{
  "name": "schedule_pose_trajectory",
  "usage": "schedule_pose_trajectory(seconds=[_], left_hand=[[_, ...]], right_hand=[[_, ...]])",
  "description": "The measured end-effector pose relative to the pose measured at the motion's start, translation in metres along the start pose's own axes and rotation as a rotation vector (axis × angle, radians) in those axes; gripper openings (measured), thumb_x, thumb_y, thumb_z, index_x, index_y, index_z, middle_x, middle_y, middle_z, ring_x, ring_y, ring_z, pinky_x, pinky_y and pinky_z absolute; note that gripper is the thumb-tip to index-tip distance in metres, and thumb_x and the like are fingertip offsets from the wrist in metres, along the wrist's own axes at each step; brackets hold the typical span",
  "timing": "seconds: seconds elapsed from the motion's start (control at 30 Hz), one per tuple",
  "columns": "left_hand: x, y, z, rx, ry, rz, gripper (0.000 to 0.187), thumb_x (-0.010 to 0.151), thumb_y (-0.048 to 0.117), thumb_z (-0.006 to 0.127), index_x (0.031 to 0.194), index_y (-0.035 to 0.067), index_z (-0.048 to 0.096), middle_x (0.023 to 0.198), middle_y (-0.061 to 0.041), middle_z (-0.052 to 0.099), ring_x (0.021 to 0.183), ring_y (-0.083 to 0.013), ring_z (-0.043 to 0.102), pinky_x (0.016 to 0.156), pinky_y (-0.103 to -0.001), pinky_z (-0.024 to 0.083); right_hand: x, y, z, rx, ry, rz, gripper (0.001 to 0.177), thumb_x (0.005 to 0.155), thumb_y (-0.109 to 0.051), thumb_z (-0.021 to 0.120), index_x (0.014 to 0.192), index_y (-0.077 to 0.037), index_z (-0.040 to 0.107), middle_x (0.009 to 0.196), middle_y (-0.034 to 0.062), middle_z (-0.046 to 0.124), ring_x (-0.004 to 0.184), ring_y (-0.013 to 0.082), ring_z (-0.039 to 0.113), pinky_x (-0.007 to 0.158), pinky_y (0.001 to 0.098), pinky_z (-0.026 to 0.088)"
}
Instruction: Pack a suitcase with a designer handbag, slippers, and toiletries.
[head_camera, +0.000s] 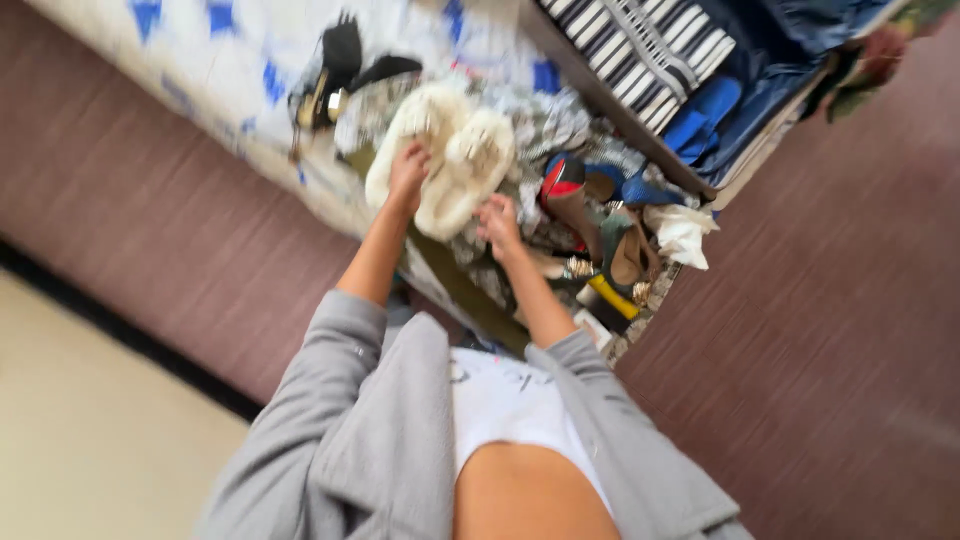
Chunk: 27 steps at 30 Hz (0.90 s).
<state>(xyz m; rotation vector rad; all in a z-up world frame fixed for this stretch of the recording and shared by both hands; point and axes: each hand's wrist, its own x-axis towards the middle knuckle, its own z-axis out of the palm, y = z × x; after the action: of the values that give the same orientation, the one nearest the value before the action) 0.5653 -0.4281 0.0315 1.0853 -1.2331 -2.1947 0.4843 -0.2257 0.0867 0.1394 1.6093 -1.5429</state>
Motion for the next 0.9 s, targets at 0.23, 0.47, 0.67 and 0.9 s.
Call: schedule_pose_trajectory(seconds=[0.23,0.47,0.67,0.9], left_hand=[[0.025,0.035,0.008,0.34,-0.039,-0.144,0.048,0.086,0.01,0.072,0.131,0.001,0.057,0.113,-0.008,0.068,0.094,-0.0185,0.06,0.081,-0.032,0.048],[0.014,0.019,0.017,0.827,0.152,0.063,0.074,0.071,0.011,0.091,0.128,-0.008,0.048,0.117,-0.026,0.059,0.104,-0.0375,0.058,0.092,-0.044,0.048],[0.03,0.033,0.012,0.557,0.037,-0.149,0.044,0.079,0.014,0.083,0.115,-0.004,0.065,0.099,-0.013,0.07,0.076,-0.0228,0.063,0.067,-0.036,0.052],[0.032,0.04,0.001,0.31,0.022,-0.328,0.023,0.092,0.019,0.075,0.104,0.0,0.071,0.083,-0.005,0.067,0.059,-0.0137,0.056,0.054,-0.031,0.048]], right_hand=[[0.011,-0.003,0.075,0.025,0.325,0.303,0.067,0.08,-0.016,0.081,0.132,-0.012,0.039,0.119,0.0087,0.06,0.107,0.0281,0.063,0.08,0.048,0.052],[0.045,0.033,0.068,0.075,0.297,0.164,0.058,0.072,-0.013,0.088,0.124,0.001,0.065,0.119,0.0115,0.073,0.109,0.0271,0.069,0.095,0.0392,0.053],[0.051,0.042,0.06,0.25,0.181,0.292,0.052,0.079,-0.011,0.083,0.125,0.006,0.066,0.118,0.0153,0.073,0.108,0.0297,0.07,0.095,0.0414,0.055],[0.014,0.01,0.081,0.486,0.147,0.264,0.057,0.092,-0.038,0.073,0.135,-0.003,0.061,0.126,0.0131,0.07,0.11,0.0265,0.07,0.096,0.0458,0.057]])
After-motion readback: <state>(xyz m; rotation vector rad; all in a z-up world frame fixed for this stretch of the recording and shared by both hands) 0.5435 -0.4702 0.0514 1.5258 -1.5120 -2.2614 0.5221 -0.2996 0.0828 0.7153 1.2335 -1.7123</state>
